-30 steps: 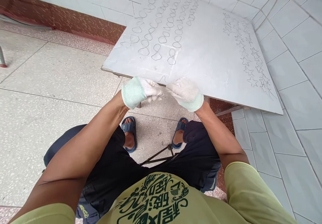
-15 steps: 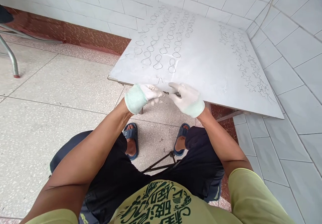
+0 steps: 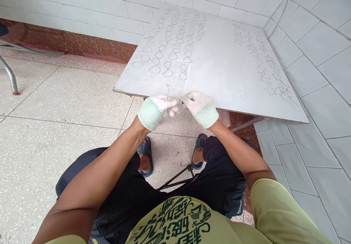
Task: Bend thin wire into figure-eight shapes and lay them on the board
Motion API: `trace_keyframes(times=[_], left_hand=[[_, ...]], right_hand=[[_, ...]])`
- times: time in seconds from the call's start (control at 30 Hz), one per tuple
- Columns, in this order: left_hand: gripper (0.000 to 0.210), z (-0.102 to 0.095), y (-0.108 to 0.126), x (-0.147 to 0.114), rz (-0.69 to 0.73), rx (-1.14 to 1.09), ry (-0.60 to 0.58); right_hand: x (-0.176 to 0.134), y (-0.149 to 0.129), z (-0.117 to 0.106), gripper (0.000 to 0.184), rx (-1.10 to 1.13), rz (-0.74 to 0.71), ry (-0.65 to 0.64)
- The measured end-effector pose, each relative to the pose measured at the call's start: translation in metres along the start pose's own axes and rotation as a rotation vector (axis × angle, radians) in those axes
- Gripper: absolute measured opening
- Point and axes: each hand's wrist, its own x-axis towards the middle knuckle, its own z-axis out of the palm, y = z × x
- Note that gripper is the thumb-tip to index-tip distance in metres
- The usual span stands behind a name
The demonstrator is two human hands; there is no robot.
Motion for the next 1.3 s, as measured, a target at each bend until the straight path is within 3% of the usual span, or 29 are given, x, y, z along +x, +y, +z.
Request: trace_keyframes(times=[0.1, 0.33, 0.7, 0.83, 1.0, 1.3], left_hand=[[0.021, 0.003, 0.001, -0.001, 0.006, -0.058, 0.014], [0.02, 0.0, 0.006, 0.001, 0.03, -0.167, -0.132], [0.011, 0.007, 0.008, -0.005, -0.081, -0.172, 0.052], [0.009, 0.013, 0.008, -0.011, -0.066, -0.239, 0.09], [0.01, 0.014, 0.014, -0.012, -0.173, -0.249, 0.028], [0.008, 0.009, 0.017, -0.01, -0.131, -0.147, 0.126]], right_hand=[[-0.002, -0.006, -0.003, 0.041, 0.013, -0.001, -0.012], [-0.006, -0.021, -0.013, 0.038, 0.094, 0.029, 0.051], [-0.007, -0.011, -0.016, 0.036, -0.063, -0.092, -0.061], [-0.006, -0.012, -0.019, 0.031, 0.017, -0.08, -0.082], [-0.004, -0.017, -0.024, 0.031, 0.06, -0.035, -0.058], [0.008, -0.005, -0.012, 0.017, 0.263, 0.038, -0.026]])
